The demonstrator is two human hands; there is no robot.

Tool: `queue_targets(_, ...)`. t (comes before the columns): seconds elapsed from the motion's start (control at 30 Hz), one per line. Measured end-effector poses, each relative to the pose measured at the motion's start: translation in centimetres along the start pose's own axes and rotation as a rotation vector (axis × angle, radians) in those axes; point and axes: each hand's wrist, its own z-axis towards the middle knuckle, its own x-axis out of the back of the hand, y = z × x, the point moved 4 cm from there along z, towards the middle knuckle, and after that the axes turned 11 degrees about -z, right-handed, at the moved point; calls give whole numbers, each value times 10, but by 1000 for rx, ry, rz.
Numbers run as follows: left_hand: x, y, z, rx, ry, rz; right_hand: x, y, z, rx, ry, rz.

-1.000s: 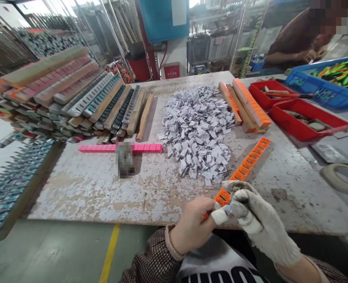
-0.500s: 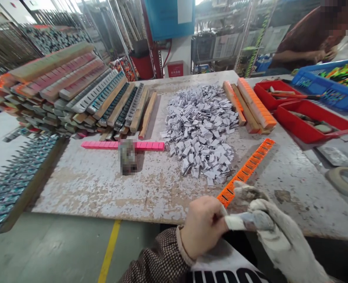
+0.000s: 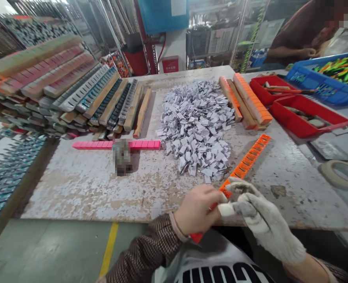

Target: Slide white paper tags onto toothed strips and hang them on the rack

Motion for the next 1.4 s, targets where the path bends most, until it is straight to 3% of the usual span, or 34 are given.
queue_targets(0.1,35,-33,25,85,76,411,1,14,7,41,26,-201)
queue_targets(0.17,49,-54,40,122,11,644,-2,18,10,161,14,-311)
queue_targets(0.33,57,-81,54,118,-65,757,-18,12,13,408,-23,-561)
queue_targets(0.7,63,-82,48,195,-12,713,-37,17,26,423,-273,-551)
queue_targets(0.93,63,-79,39,200,-14,681,-32,25,24,426,-219,-417)
queue_targets(1.2,57,-79,37,248,-44,657,-14,47,21,237,-76,-213)
queue_targets(1.4,59,-66,27,297,104,589,-11,43,32,288,-41,-303)
